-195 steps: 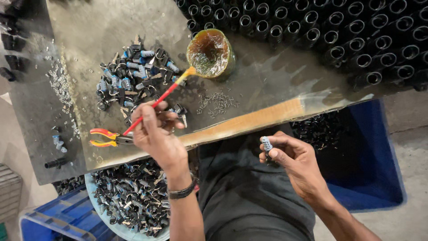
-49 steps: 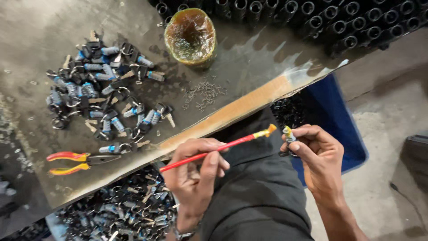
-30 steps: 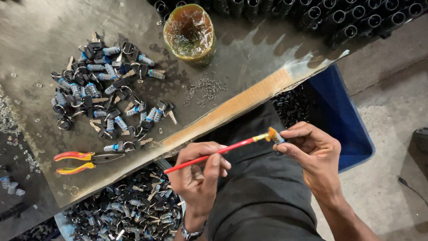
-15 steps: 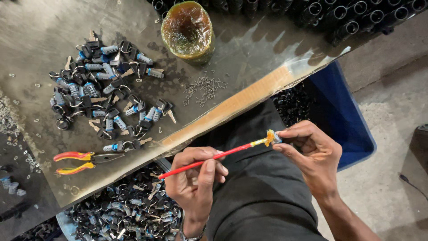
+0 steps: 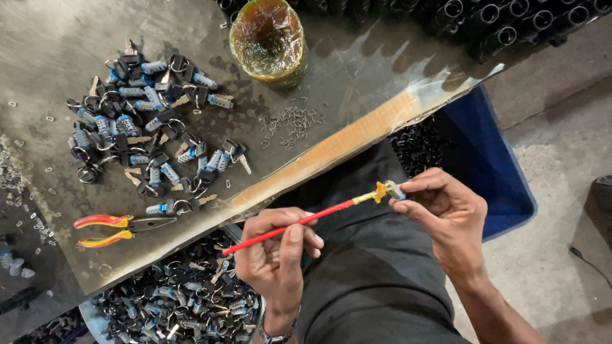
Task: The person picks small lock components one at a time from a pile on the workbench, holds each in one hand, and uses a red-handled brush dipped into a jar of liquid to coat the component, then places the treated piece into a large bowl below. The cycle repeats continuously across the episode.
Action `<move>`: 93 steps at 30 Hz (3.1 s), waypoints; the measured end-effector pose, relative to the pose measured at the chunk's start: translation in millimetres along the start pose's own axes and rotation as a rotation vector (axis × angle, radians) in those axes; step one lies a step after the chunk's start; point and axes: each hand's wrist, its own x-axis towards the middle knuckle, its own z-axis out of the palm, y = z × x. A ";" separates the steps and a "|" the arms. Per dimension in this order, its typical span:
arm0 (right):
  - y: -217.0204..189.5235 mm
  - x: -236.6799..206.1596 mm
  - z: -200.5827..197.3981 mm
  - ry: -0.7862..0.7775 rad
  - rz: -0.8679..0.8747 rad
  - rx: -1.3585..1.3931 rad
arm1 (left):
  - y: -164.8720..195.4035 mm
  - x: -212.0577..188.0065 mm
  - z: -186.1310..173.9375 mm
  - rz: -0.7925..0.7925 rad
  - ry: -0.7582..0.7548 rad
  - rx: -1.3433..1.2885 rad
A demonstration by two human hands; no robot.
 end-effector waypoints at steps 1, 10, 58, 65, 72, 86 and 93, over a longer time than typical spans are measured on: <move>-2.0 -1.2 1.3 -0.003 -0.022 -0.037 | 0.7 0.9 -0.1 0.000 0.002 -0.008; -11.2 -0.1 11.6 -0.038 -0.281 -0.344 | 1.2 0.7 2.3 -0.013 0.005 0.047; 110.0 40.7 -104.7 0.292 -0.023 -0.422 | 33.6 120.2 -8.0 0.447 0.356 0.052; 126.8 39.3 -97.3 0.280 -0.125 -0.604 | 64.4 128.8 -45.8 -0.066 0.156 1.061; 68.3 10.6 6.7 -0.066 -0.147 -0.561 | 50.2 97.4 -66.5 0.167 -0.013 1.338; 15.8 14.4 81.8 -0.352 -0.340 -0.413 | 36.7 112.5 -72.7 0.456 -0.195 1.441; 4.6 10.9 81.0 -0.364 -0.401 -0.450 | 47.8 127.5 -63.3 0.540 -0.196 1.397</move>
